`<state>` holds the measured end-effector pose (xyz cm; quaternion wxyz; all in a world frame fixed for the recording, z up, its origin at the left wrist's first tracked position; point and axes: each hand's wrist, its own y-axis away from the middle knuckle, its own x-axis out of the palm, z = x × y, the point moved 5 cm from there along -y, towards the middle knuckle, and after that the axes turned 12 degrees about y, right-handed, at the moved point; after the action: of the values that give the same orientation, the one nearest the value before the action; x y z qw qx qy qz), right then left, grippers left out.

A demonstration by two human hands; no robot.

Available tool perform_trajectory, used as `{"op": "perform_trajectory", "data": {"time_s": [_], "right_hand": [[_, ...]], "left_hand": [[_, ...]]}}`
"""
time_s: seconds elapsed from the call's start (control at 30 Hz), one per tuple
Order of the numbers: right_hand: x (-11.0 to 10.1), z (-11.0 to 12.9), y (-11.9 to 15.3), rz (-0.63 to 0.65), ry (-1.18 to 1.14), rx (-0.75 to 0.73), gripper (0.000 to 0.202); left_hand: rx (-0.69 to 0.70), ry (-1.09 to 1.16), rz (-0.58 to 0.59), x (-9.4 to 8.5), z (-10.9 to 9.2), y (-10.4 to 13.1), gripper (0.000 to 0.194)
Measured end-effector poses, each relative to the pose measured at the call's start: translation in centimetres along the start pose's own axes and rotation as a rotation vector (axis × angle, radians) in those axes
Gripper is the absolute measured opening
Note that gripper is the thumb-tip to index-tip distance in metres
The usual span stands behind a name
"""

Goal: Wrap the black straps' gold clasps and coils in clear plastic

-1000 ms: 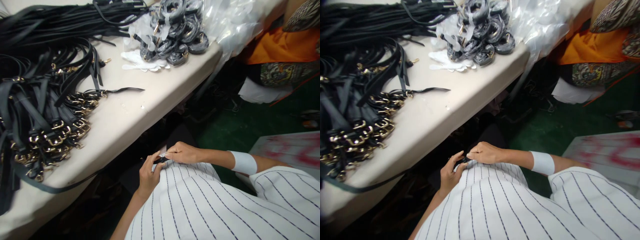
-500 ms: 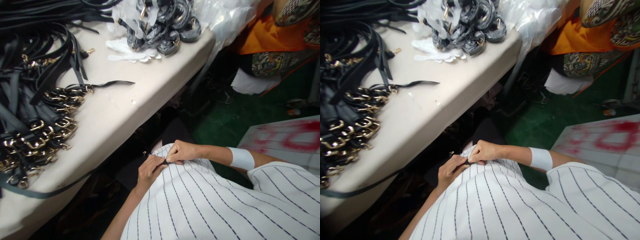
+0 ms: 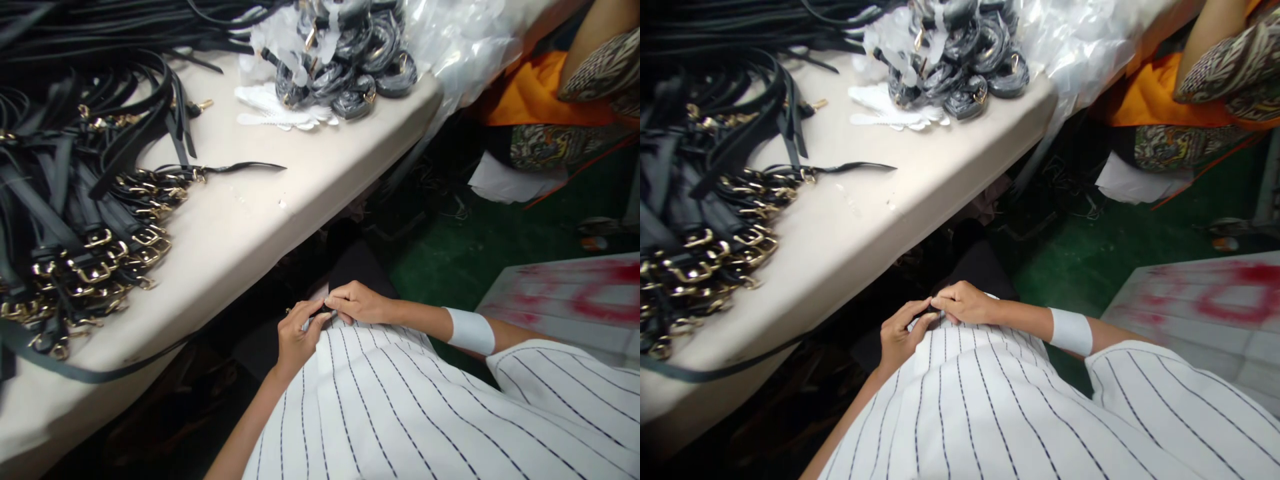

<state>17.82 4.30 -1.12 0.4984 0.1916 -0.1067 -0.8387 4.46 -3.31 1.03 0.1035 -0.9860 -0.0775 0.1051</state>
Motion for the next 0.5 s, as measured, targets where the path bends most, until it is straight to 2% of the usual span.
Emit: {"op": "perform_trajectory", "data": {"time_s": [0.1, 0.23, 0.4, 0.5], "right_hand": [[-1.2, 0.3, -0.4, 0.143, -0.017, 0.043, 0.051], [-2.0, 0.4, -0.2, 0.254, -0.012, 0.006, 0.047], [-0.6, -0.7, 0.1, 0.206, -0.093, 0.052, 0.035], [0.4, -0.8, 0.2, 0.172, -0.079, 0.036, 0.034]], "left_hand": [[-0.148, 0.028, -0.055, -0.4, 0.0, -0.2, 0.025], [-0.170, 0.012, -0.025, -1.0, -0.3, 0.1, 0.025], [-0.053, 0.023, -0.008, -1.3, -0.1, 1.1, 0.024], [-0.059, 0.042, -0.004, -1.3, 0.4, 1.7, 0.021]]}}
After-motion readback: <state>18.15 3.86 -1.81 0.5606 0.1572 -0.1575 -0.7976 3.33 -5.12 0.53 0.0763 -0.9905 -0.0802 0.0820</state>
